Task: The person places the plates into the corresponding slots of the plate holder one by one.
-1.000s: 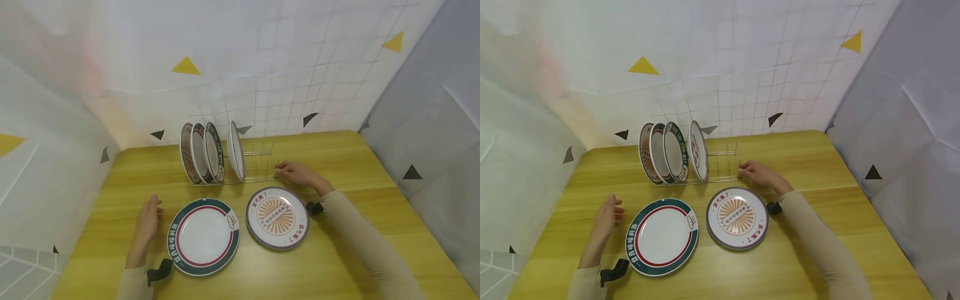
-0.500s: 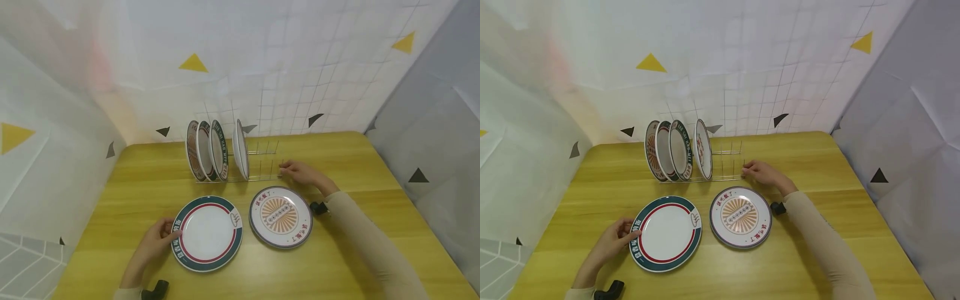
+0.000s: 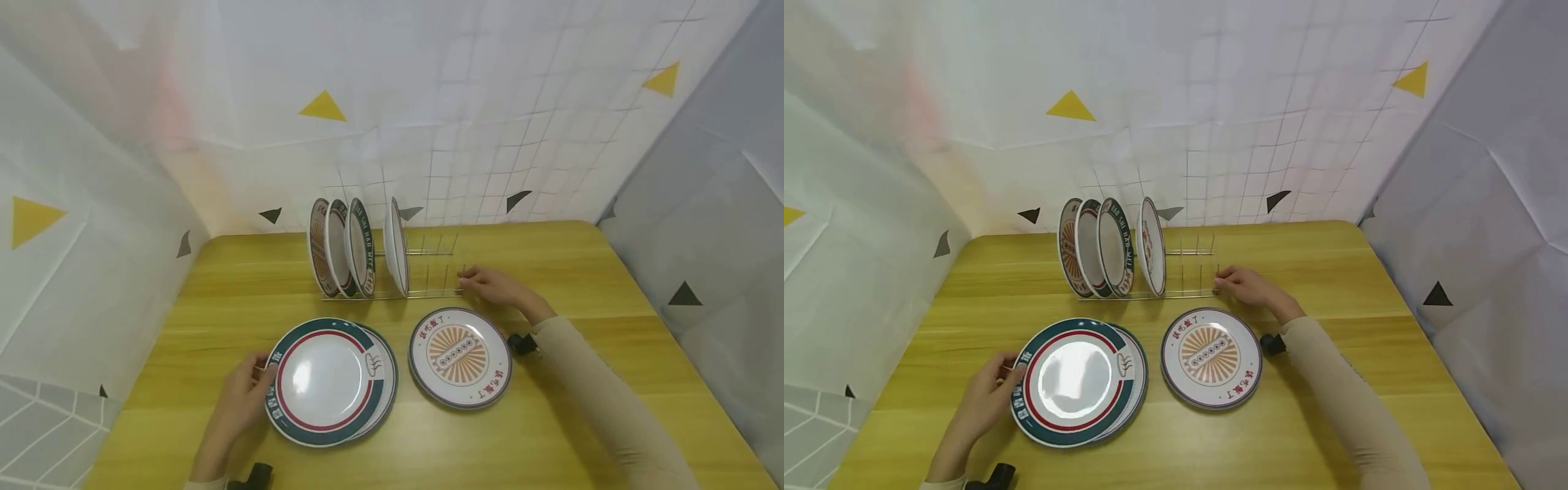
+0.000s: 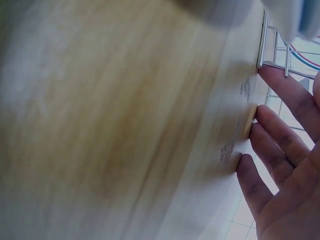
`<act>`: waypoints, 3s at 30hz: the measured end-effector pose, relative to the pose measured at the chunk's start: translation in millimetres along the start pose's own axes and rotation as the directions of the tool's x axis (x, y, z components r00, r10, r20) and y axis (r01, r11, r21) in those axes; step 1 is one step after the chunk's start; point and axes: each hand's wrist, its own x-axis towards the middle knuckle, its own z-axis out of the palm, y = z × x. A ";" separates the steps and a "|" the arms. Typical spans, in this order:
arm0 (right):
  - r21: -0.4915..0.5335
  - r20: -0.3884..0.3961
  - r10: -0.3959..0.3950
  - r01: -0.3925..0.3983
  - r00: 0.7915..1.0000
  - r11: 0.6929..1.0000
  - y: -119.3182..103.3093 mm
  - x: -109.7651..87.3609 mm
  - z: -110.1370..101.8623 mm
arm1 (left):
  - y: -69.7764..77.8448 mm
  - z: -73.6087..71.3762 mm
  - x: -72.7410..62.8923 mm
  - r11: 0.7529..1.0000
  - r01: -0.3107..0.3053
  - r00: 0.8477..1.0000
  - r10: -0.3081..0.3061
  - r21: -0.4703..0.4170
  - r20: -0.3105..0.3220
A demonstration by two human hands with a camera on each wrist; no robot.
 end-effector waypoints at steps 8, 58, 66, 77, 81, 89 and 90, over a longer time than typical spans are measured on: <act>-0.006 -0.011 0.003 -0.003 1.000 1.000 0.8 0.1 -0.3 | 16.0 -8.8 -6.6 0.994 0.004 1.000 -0.005 -0.112 -0.012; 0.007 -0.006 -0.011 0.011 1.000 1.000 -1.6 -3.5 0.3 | 211.4 52.1 75.3 0.869 -0.436 0.735 0.194 -0.233 -0.650; 0.000 0.000 0.001 -0.001 1.000 1.000 -1.8 -3.9 0.2 | 223.7 76.4 99.3 0.952 -0.283 0.737 0.142 -0.111 -0.660; 0.005 0.000 -0.001 0.001 1.000 1.000 0.4 -1.9 2.4 | 223.0 108.1 115.4 0.979 -0.200 0.745 0.131 -0.032 -0.654; 0.010 0.004 -0.002 0.002 1.000 1.000 -1.9 -2.5 1.9 | 221.0 109.5 115.8 0.977 -0.208 0.747 0.133 -0.039 -0.652; 0.017 0.005 0.003 -0.003 1.000 1.000 -5.3 -6.2 -1.0 | 214.8 110.6 113.4 0.972 -0.229 0.746 0.137 -0.058 -0.652; 0.013 0.005 0.005 -0.005 1.000 1.000 -5.2 -6.4 -1.2 | 214.1 110.8 113.0 0.970 -0.235 0.743 0.142 -0.056 -0.654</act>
